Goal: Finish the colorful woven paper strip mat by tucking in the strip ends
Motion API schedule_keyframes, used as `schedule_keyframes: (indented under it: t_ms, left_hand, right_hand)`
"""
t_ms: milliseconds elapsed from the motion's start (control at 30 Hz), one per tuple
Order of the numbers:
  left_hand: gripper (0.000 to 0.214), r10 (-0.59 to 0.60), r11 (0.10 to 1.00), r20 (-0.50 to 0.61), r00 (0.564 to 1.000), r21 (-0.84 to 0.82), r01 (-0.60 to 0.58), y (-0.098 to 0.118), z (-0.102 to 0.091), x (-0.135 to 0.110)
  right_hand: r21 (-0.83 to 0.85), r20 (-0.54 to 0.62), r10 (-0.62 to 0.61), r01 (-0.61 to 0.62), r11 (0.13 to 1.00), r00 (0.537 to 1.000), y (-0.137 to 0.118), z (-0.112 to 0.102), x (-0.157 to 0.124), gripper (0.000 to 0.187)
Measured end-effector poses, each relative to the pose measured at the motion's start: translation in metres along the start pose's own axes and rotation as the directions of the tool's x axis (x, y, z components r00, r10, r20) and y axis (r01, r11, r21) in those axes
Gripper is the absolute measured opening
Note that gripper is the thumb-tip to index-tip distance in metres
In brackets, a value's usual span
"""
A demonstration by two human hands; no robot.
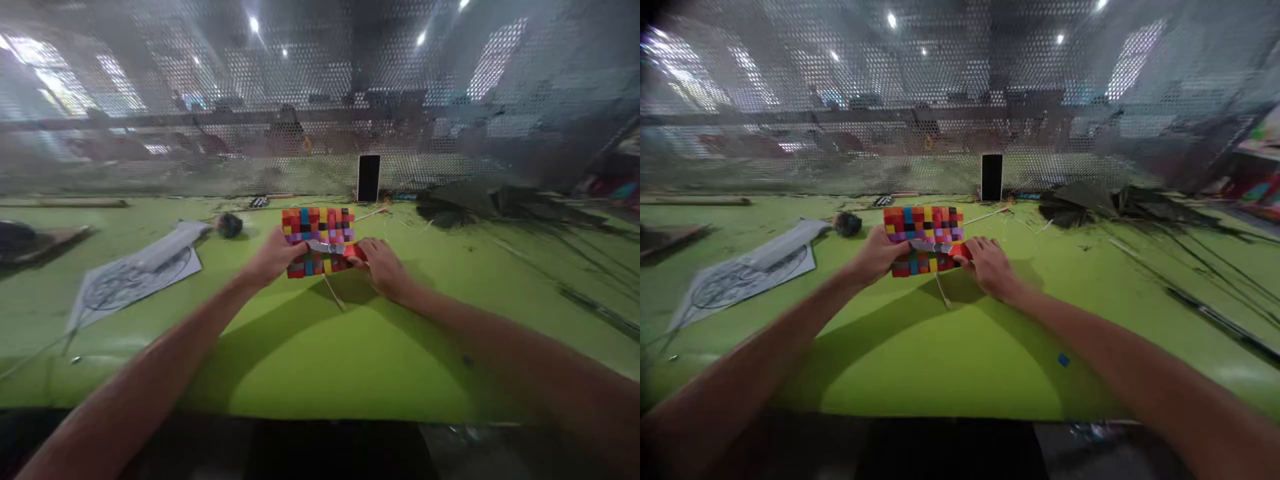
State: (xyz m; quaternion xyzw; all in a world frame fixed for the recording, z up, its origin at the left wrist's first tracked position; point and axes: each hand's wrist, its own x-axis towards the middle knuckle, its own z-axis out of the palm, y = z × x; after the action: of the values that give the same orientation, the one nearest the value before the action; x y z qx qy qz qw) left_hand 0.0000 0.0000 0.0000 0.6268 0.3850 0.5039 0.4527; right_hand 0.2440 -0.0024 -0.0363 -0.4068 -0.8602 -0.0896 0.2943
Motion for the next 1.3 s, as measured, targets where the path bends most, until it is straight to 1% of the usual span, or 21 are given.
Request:
schedule_keyframes:
  t_ms: [200, 333, 400, 567, 733, 933, 1100, 1200, 1300]
  left_hand:
    - [0.039, -0.005, 0.999, -0.031, 1.0, -0.038, 0.004, -0.004, 0.001, 0.002]
    - [0.038, 0.021, 0.996, -0.06, 0.998, -0.086, -0.026, 0.0, 0.004, 0.0]
    - [0.038, 0.016, 0.992, -0.061, 0.998, -0.124, -0.023, 0.003, 0.005, -0.001]
    - [0.041, -0.085, 0.979, -0.036, 0.996, -0.19, 0.077, 0.01, 0.003, -0.004]
    - [0.03, -0.151, 0.964, -0.014, 0.988, -0.223, 0.144, 0.01, 0.003, -0.005]
    - [0.026, -0.251, 0.95, -0.045, 0.967, -0.202, 0.237, 0.01, 0.0, -0.004]
    - [0.024, -0.272, 0.943, -0.029, 0.962, -0.205, 0.261, 0.007, -0.003, -0.004]
    - [0.024, -0.268, 0.942, -0.024, 0.963, -0.217, 0.257, 0.004, -0.002, -0.004]
    - [0.024, -0.266, 0.936, -0.021, 0.964, -0.244, 0.253, 0.002, 0.001, -0.003]
  right_hand:
    - [-0.039, -0.02, 0.01, -0.011, 0.999, 1.0, -0.001, -0.003, 0.0, 0.057]
    - [-0.033, -0.05, 0.001, -0.003, 0.999, 0.999, -0.002, -0.003, 0.0, 0.054]
    - [-0.037, -0.061, -0.012, 0.01, 0.999, 0.998, -0.001, -0.003, 0.0, 0.054]
    - [-0.032, -0.046, -0.032, 0.031, 0.999, 0.998, 0.003, -0.003, 0.0, 0.051]
    - [-0.005, -0.039, -0.027, 0.027, 1.0, 0.999, 0.005, -0.001, -0.001, 0.044]
    - [0.018, -0.018, -0.025, 0.025, 1.0, 1.0, 0.004, -0.003, -0.001, 0.039]
    - [0.035, -0.029, -0.035, 0.036, 0.999, 0.999, 0.004, -0.003, -0.001, 0.034]
    - [0.042, -0.043, -0.031, 0.033, 0.999, 0.999, 0.004, -0.001, -0.001, 0.032]
    - [0.044, -0.047, -0.021, 0.023, 0.999, 0.999, 0.005, 0.001, -0.001, 0.034]
